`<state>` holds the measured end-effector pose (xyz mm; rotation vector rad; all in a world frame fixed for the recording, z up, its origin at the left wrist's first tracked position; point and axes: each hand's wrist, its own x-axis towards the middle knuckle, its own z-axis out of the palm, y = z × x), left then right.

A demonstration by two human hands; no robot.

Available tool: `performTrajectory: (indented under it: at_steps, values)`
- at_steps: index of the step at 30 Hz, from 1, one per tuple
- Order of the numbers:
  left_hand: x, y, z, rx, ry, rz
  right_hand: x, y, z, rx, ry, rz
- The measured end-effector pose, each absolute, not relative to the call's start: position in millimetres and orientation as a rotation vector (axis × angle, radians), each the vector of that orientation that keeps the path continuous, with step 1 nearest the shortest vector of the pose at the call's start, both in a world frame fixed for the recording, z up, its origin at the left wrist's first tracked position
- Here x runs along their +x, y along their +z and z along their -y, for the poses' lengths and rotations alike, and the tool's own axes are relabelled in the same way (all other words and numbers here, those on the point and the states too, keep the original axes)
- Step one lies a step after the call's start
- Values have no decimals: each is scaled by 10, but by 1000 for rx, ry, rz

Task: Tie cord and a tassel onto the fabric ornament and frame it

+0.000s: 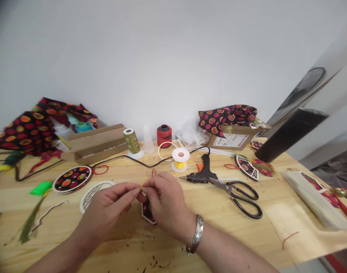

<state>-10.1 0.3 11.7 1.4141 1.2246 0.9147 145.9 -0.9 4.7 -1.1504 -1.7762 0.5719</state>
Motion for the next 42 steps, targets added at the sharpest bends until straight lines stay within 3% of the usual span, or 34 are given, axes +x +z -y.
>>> performTrajectory:
  at_steps: [23, 27, 33, 42]
  values:
    - [-93, 130, -4, 1326, 915, -1220, 1462, 66, 6, -1187, 624, 1757]
    - [-92, 137, -12, 1328, 915, -1234, 1469, 70, -20, -1269, 828, 1581]
    - [-81, 175, -6, 1310, 910, -1237, 1462, 96, -66, -1185, 1481, 1280]
    - [-71, 201, 11, 1275, 866, -1153, 1446, 112, -59, -1143, 1515, 1139]
